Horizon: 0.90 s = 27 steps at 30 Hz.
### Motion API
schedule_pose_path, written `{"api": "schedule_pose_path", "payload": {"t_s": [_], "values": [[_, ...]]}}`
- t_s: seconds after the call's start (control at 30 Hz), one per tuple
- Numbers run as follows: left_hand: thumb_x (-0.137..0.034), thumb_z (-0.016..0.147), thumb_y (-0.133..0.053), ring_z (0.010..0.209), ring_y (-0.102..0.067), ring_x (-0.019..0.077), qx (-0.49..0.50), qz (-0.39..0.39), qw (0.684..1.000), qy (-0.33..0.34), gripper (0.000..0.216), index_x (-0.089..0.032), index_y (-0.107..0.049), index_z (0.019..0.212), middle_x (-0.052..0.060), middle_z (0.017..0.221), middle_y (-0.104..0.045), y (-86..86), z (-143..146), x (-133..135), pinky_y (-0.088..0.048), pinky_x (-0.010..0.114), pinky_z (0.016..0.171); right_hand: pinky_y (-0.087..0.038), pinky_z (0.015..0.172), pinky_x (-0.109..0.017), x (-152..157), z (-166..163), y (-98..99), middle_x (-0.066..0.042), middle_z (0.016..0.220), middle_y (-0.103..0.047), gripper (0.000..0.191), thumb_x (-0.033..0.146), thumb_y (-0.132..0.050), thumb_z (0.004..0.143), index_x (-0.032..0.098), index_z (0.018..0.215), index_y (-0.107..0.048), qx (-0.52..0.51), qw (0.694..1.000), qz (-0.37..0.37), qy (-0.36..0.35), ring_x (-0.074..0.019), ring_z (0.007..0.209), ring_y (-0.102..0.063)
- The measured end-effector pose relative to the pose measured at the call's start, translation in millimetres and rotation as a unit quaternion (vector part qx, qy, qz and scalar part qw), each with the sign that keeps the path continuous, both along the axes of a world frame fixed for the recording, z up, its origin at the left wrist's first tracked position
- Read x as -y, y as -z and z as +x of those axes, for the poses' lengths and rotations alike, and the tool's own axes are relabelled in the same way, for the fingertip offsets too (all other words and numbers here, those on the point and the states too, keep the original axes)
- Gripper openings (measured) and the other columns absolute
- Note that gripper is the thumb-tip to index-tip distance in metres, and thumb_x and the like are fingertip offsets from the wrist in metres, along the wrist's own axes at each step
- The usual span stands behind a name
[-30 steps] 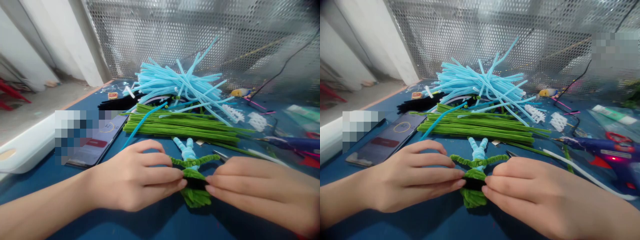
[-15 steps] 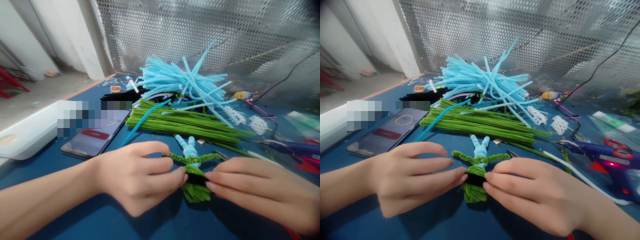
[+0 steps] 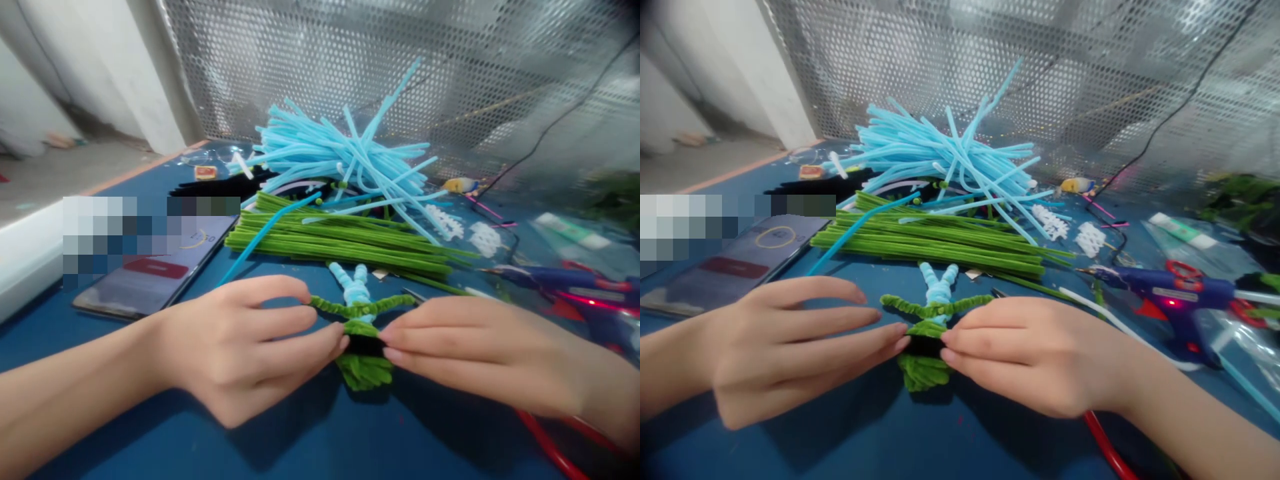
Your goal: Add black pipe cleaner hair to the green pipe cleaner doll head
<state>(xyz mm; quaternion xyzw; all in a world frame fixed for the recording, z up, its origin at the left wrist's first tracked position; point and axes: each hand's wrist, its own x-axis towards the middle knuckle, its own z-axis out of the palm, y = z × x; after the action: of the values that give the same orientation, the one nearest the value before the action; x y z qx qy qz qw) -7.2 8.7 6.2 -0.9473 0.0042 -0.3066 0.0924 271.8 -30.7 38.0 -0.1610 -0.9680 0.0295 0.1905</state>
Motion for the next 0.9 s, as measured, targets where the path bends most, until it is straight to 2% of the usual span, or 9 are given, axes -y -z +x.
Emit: {"api": "schedule_pose_path", "payload": {"t_s": [0.17,0.37,0.5,0.67,0.77,0.9], "values": [[-0.010,0.087,-0.055,0.077,-0.071,0.0144,-0.010,0.041,0.999,0.002,0.021,-0.016,-0.069,0.100,0.002,0.105,-0.074,-1.3,-2,1,-0.055,0.031,0.086,-0.051,0.097,-0.023,-1,-1,-0.6,-0.007,0.105,-0.073,0.033,0.012,-0.035,0.098,0.008,0.103,-0.067,0.004,1.000,-0.002,-0.016,-0.0147,0.102,-0.064],[-0.009,0.083,-0.065,0.082,-0.071,0.0163,-0.021,0.084,0.996,0.029,0.020,-0.005,-0.068,0.102,0.008,0.109,-0.072,-4.2,-1,2,-0.057,0.033,0.085,-0.055,0.083,-0.031,-2,-8,-10.6,-0.012,0.097,-0.075,0.037,0.009,-0.033,0.098,0.003,0.095,-0.069,0.033,0.998,0.025,-0.047,-0.0204,0.091,-0.069],[-0.009,0.083,-0.065,0.081,-0.072,0.0176,-0.027,0.097,0.994,0.042,0.020,-0.005,-0.068,0.102,0.009,0.109,-0.071,-5.5,-1,2,-0.058,0.034,0.082,-0.055,0.081,-0.032,-4,-8,-12.4,-0.014,0.092,-0.075,0.031,0.008,-0.037,0.096,0.003,0.092,-0.068,0.019,0.996,0.057,-0.060,-0.0212,0.087,-0.068],[-0.010,0.086,-0.060,0.078,-0.072,0.0154,-0.014,0.089,0.996,0.029,0.015,-0.011,-0.071,0.097,0.005,0.107,-0.073,-6.3,0,2,-0.054,0.032,0.091,-0.054,0.082,-0.031,-4,-9,-11.9,-0.012,0.096,-0.073,0.020,0.009,-0.043,0.094,0.010,0.088,-0.063,0.012,0.996,0.083,-0.037,-0.0188,0.088,-0.065],[-0.008,0.092,-0.050,0.076,-0.071,0.0150,-0.024,0.082,0.996,0.031,0.022,-0.013,-0.071,0.097,0.004,0.107,-0.073,-7.4,2,2,-0.056,0.031,0.084,-0.054,0.080,-0.030,-3,-9,-13.3,-0.009,0.098,-0.072,0.020,0.012,-0.042,0.095,0.013,0.092,-0.062,0.021,0.996,0.089,-0.007,-0.0179,0.089,-0.065],[-0.006,0.093,-0.043,0.075,-0.070,0.0167,-0.029,0.049,0.998,0.032,0.027,-0.007,-0.069,0.100,0.007,0.106,-0.073,-7.7,4,2,-0.055,0.034,0.078,-0.051,0.087,-0.029,-3,-7,-11.7,-0.007,0.102,-0.072,0.013,0.016,-0.052,0.093,0.015,0.099,-0.064,0.015,0.996,0.084,0.027,-0.0159,0.091,-0.065]]}}
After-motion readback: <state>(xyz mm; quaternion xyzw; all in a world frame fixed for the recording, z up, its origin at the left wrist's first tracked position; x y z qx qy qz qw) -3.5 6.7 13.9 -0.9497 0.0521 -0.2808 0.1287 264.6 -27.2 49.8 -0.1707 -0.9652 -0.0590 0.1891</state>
